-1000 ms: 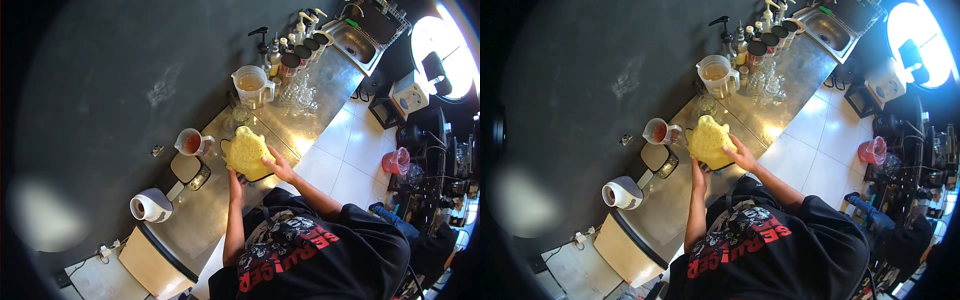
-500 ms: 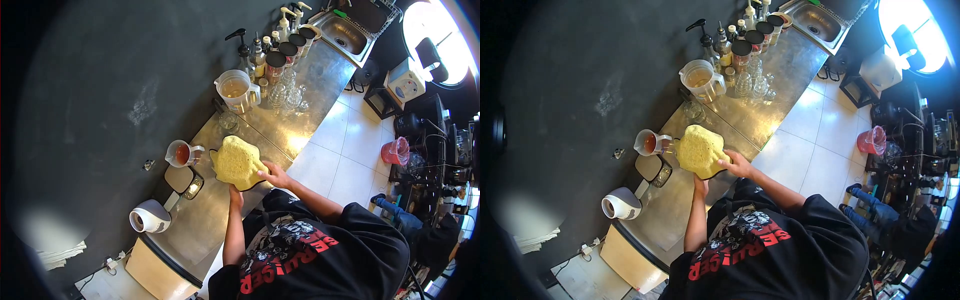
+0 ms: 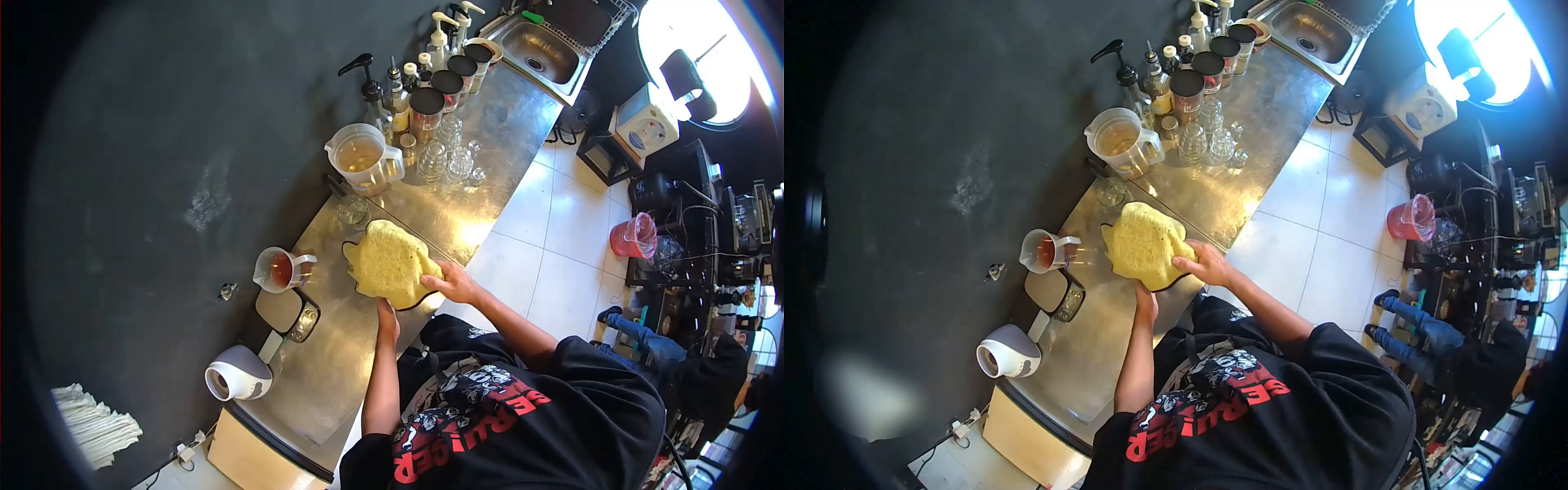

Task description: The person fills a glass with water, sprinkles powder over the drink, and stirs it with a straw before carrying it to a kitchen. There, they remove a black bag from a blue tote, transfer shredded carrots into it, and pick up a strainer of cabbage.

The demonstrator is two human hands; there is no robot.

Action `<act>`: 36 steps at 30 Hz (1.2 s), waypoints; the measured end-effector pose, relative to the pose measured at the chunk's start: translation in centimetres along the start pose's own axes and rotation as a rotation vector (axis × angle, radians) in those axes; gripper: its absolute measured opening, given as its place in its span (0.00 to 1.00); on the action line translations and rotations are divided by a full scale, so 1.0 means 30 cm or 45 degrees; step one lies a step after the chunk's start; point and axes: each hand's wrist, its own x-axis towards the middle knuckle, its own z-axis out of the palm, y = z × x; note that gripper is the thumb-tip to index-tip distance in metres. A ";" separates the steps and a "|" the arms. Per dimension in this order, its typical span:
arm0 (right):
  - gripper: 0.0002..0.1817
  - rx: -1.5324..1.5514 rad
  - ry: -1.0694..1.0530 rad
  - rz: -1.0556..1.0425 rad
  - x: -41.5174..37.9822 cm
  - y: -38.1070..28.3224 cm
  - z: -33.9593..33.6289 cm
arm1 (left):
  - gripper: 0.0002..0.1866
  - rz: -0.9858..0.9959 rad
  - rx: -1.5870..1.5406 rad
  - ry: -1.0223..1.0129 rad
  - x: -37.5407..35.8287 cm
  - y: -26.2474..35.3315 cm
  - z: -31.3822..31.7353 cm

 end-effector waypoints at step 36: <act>0.24 -0.076 0.772 -0.070 -0.028 0.174 -0.303 | 0.15 -0.200 0.228 -0.089 -0.117 -0.093 0.079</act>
